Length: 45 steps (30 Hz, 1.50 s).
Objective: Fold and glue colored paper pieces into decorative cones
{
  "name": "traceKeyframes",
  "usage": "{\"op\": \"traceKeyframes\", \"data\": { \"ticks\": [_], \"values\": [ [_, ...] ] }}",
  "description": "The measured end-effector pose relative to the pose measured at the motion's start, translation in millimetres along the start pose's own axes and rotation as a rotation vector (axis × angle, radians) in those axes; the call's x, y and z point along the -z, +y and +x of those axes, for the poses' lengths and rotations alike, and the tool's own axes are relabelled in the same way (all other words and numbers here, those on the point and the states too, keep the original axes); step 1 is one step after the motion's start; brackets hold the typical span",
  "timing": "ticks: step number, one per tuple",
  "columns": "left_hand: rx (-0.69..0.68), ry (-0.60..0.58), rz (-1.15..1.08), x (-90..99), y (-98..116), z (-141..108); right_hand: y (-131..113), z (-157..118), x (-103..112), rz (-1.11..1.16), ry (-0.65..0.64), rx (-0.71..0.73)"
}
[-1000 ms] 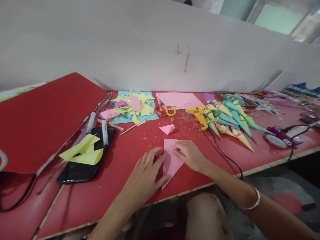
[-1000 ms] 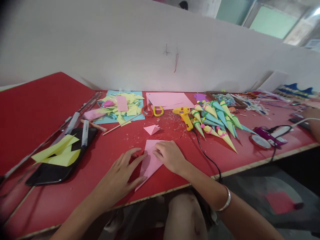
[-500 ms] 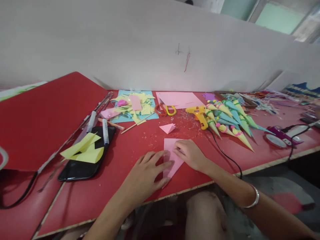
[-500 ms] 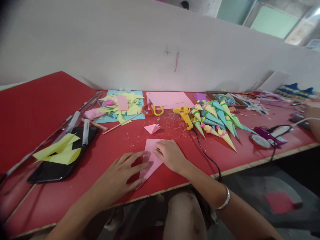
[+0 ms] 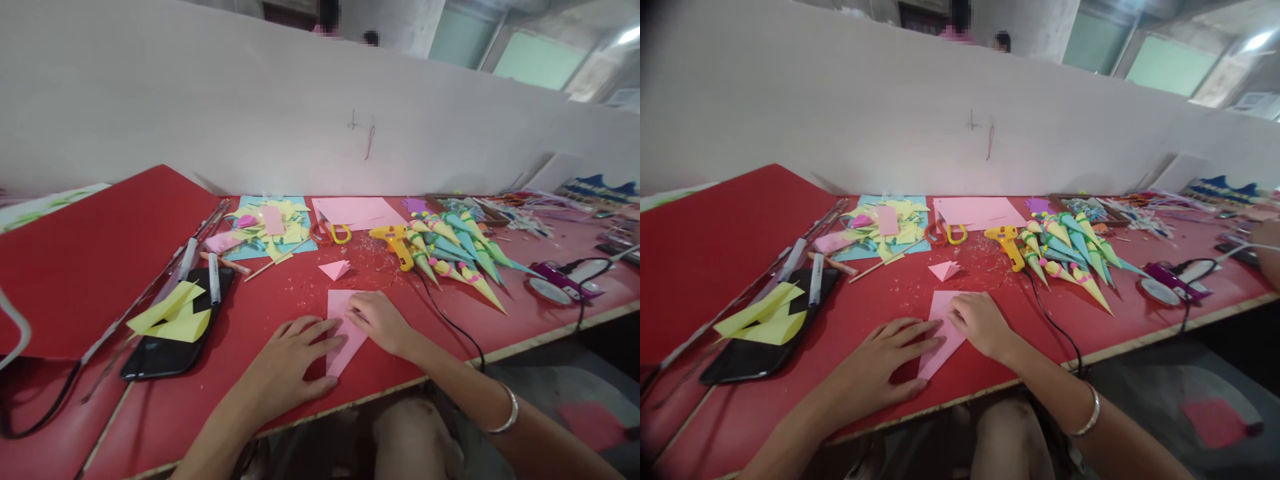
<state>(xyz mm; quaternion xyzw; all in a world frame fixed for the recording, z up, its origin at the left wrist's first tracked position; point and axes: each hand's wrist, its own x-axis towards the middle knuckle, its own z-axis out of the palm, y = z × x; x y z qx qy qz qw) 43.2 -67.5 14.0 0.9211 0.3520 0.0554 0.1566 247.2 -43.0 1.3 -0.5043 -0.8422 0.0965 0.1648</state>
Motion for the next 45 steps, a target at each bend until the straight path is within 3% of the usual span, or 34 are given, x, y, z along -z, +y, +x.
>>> {"op": "traceKeyframes", "data": {
  "ticks": [12,18,23,27,32,39,45],
  "values": [
    [0.026,-0.009,-0.015,2.5,-3.6,-0.4,0.0,1.9,-3.7,-0.043,0.012,-0.020],
    [-0.016,0.037,-0.018,2.0,-5.0,-2.2,-13.6,-30.1,7.4,-0.058,0.162,0.092],
    [-0.027,0.064,-0.009,1.8,-5.9,-1.8,-30.0,-64.8,4.1,-0.023,-0.003,0.251],
    [-0.033,0.051,-0.005,3.8,-4.8,-0.3,-32.9,-68.2,2.8,-0.006,-0.079,0.252],
    [-0.031,-0.003,0.005,5.1,-5.1,0.5,-21.4,-64.2,13.7,0.016,-0.051,0.165],
    [-0.029,-0.050,0.023,8.5,-5.3,-0.1,19.6,-63.0,30.6,-0.079,0.053,-0.024],
    [0.001,-0.169,0.008,13.8,-6.5,2.8,34.4,-62.1,33.5,-0.183,0.078,-0.052]
  ]
}}
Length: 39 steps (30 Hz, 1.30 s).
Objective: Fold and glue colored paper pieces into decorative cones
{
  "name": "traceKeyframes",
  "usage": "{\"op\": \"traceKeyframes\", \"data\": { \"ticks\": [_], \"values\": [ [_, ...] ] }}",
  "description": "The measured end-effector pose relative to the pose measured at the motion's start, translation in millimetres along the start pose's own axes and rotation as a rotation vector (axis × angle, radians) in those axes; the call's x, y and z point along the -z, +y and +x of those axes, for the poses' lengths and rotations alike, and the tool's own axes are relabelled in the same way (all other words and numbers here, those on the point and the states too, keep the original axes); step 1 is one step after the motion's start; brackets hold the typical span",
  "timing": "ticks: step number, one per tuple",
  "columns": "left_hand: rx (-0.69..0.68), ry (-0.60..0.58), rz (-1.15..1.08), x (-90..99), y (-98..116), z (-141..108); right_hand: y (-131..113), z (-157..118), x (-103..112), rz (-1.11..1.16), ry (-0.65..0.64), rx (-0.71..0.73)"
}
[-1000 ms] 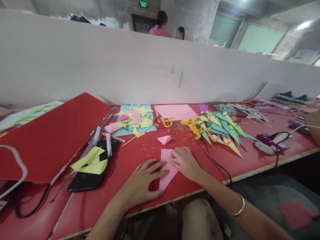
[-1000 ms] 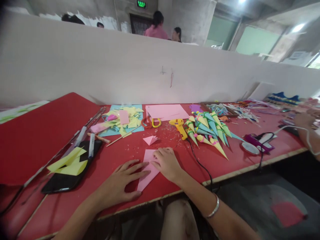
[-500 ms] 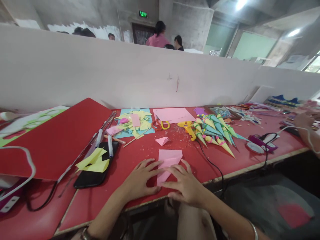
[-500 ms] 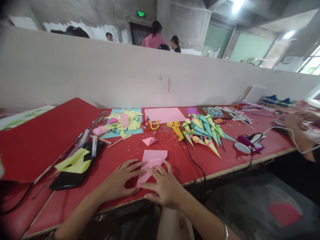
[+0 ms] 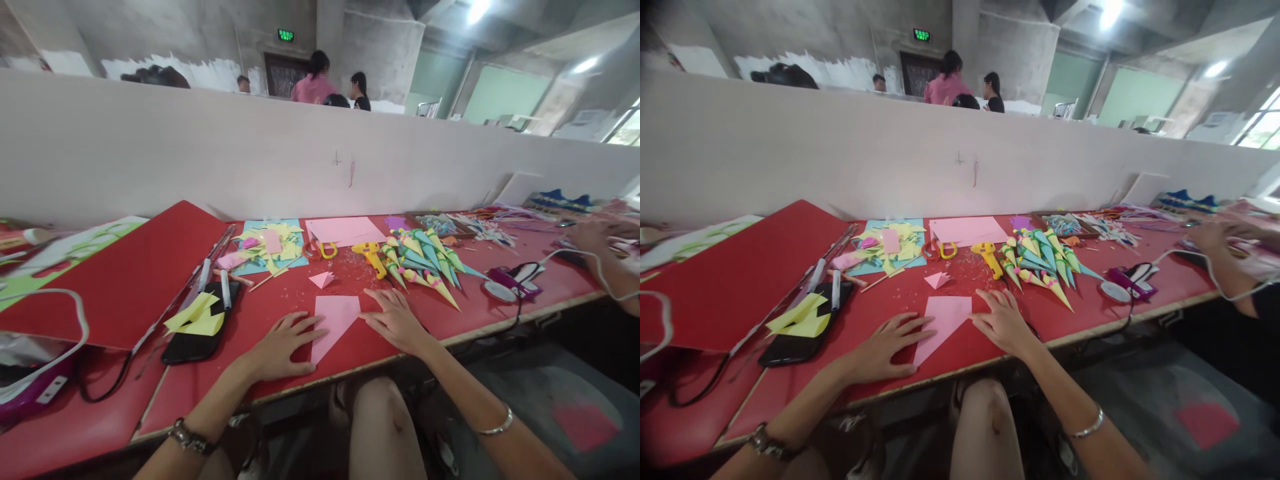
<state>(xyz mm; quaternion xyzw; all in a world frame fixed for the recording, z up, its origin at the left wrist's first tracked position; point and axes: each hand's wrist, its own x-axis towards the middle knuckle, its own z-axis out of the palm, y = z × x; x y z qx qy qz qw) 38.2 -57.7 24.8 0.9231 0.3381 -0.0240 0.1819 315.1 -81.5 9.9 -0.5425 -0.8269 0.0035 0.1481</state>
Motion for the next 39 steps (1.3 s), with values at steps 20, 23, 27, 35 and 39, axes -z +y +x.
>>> {"op": "traceKeyframes", "data": {
  "ticks": [20,23,27,35,39],
  "values": [
    [0.148,0.338,0.126,-37.1,52.5,-18.5,-76.3,-4.0,-12.9,0.383,0.002,0.160],
    [0.059,0.347,0.134,-39.5,41.7,-26.2,-70.0,-4.1,-11.8,0.377,-0.072,0.246],
    [-0.049,0.357,0.227,-38.6,27.1,-35.8,-70.1,-10.7,-12.8,0.181,-0.270,0.366],
    [-0.075,0.345,0.166,-30.3,39.1,-52.1,-99.3,-20.0,-16.7,-0.019,-0.130,0.258],
    [-0.088,0.299,0.231,-34.3,38.3,-50.3,-104.9,-20.5,-15.6,-0.022,-0.103,0.170]
  ]
}}
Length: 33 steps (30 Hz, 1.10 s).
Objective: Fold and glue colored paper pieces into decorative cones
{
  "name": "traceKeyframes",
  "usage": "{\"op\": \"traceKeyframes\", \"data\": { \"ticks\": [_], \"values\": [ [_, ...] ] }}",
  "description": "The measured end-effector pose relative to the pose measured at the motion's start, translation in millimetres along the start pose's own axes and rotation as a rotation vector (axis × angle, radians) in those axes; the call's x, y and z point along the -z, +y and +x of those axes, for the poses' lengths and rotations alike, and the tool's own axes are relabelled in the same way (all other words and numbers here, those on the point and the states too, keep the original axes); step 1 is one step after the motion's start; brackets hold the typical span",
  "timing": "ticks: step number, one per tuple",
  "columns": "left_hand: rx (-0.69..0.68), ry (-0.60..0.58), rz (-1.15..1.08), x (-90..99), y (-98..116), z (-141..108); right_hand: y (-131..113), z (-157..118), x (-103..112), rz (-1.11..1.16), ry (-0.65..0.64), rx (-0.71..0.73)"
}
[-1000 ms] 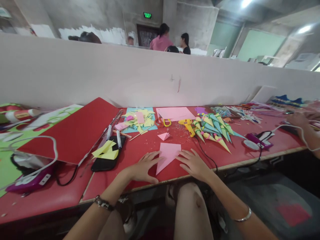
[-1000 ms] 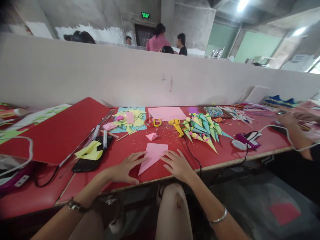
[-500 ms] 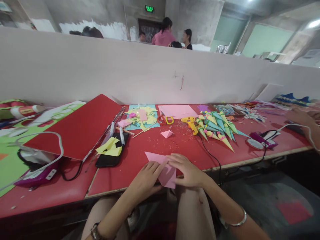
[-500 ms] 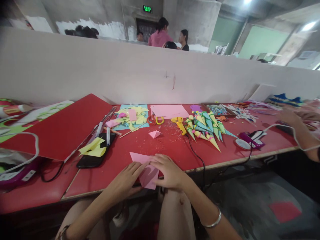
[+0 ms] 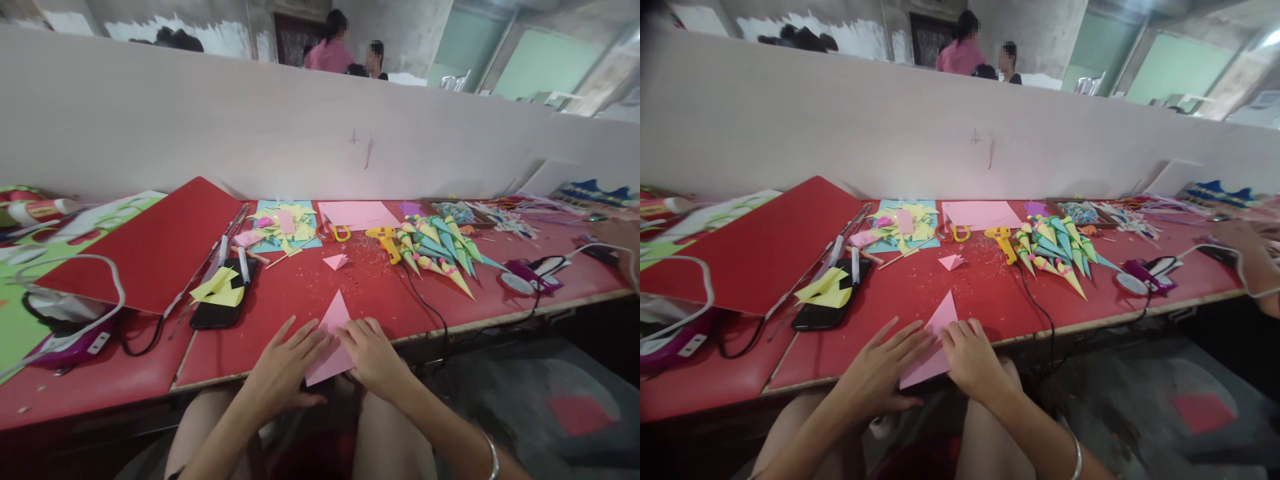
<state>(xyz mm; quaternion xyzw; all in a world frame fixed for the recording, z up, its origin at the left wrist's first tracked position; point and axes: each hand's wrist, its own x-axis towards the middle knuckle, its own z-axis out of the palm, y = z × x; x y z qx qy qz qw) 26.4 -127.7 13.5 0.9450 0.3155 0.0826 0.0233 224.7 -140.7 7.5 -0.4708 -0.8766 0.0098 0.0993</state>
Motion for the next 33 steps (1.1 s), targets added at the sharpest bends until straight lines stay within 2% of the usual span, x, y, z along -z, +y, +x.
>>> {"op": "traceKeyframes", "data": {
  "ticks": [2,7,11,18,23,28,33],
  "values": [
    [-0.013,-0.008,0.024,-2.6,-2.0,0.4,3.4,-2.8,1.4,0.070,0.006,-0.021],
    [0.068,0.047,0.084,-1.0,-2.4,-2.3,23.4,-12.0,-3.0,0.287,0.009,0.032],
    [0.104,0.117,0.030,0.7,2.2,-2.5,31.3,-10.9,-7.5,0.318,0.028,0.038],
    [0.212,0.195,-0.047,-5.8,1.8,3.4,31.3,-2.5,6.1,0.376,0.012,0.049],
    [0.297,0.207,0.008,-12.1,-1.1,5.2,32.5,6.5,-0.4,0.508,0.110,-0.062],
    [0.402,0.232,0.045,-16.8,-2.1,6.8,28.5,11.5,-13.3,0.504,0.203,-0.158],
    [0.456,0.134,0.009,-14.1,-3.3,8.8,23.3,11.0,-19.6,0.450,0.245,-0.219]
  ]
}}
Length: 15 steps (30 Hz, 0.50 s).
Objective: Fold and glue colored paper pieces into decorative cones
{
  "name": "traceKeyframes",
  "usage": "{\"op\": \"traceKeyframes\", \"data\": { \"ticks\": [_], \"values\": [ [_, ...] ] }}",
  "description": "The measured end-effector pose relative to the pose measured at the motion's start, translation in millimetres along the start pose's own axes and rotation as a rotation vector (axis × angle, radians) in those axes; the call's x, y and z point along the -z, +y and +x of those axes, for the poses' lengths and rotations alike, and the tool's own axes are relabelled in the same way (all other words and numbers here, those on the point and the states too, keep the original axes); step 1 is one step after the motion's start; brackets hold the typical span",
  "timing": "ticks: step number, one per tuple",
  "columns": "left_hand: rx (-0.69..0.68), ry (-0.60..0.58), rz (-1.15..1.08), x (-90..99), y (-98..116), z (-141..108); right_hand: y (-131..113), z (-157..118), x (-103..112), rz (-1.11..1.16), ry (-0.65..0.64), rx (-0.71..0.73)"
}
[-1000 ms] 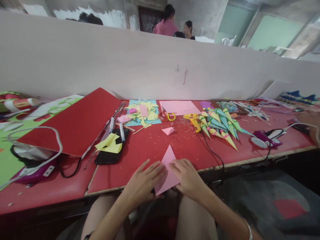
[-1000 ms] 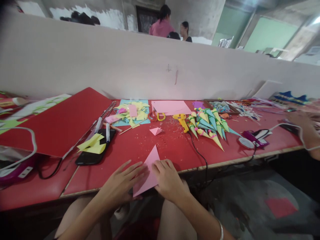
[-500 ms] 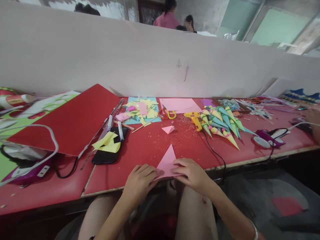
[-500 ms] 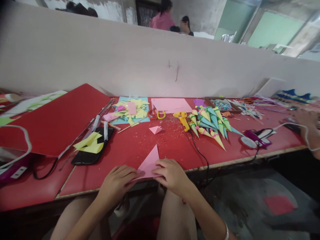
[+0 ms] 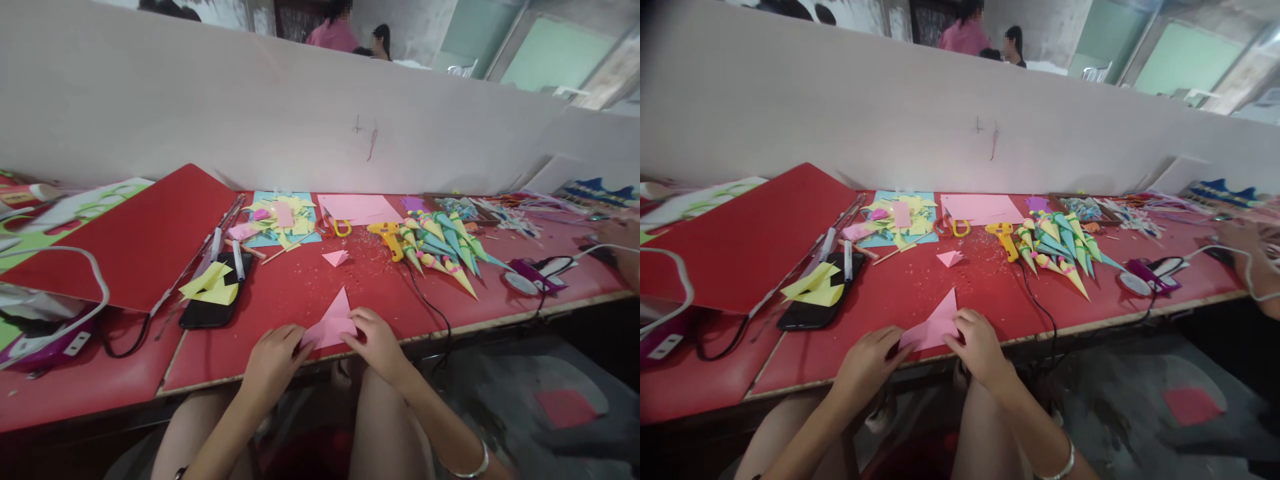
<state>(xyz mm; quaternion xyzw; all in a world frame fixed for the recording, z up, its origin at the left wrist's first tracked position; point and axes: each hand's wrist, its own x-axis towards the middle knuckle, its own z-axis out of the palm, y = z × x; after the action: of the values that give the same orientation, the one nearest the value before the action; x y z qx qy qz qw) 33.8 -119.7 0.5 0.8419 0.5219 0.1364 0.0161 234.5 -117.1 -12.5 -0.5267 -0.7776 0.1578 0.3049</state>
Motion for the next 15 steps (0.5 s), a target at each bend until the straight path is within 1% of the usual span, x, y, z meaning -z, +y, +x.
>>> {"op": "traceKeyframes", "data": {
  "ticks": [2,3,4,6,9,11,13,15],
  "values": [
    [0.004,-0.013,-0.037,1.6,-1.6,0.8,-0.4,-0.3,-1.4,-0.010,0.013,-0.017],
    [-0.012,-0.001,-0.052,2.8,-2.4,1.2,-0.5,-0.3,-1.9,-0.013,0.018,-0.022],
    [-0.042,0.012,-0.054,4.5,-3.0,1.8,-0.4,-0.1,-2.3,-0.015,0.020,-0.026],
    [-0.157,0.010,-0.027,9.6,-3.1,3.9,0.1,0.3,-3.2,-0.017,0.017,-0.026],
    [-0.401,-0.095,0.049,19.4,0.0,9.0,0.8,0.7,-3.9,-0.029,0.003,-0.025],
    [-0.518,-0.176,0.085,24.3,2.0,12.4,0.8,0.8,-3.8,-0.032,-0.002,-0.027],
    [-0.570,-0.219,0.101,26.6,1.1,13.8,0.6,0.9,-3.4,-0.027,-0.007,-0.029],
    [-0.588,-0.233,0.093,27.3,-4.4,12.0,0.4,1.0,-3.0,-0.026,-0.008,-0.029]
  ]
}}
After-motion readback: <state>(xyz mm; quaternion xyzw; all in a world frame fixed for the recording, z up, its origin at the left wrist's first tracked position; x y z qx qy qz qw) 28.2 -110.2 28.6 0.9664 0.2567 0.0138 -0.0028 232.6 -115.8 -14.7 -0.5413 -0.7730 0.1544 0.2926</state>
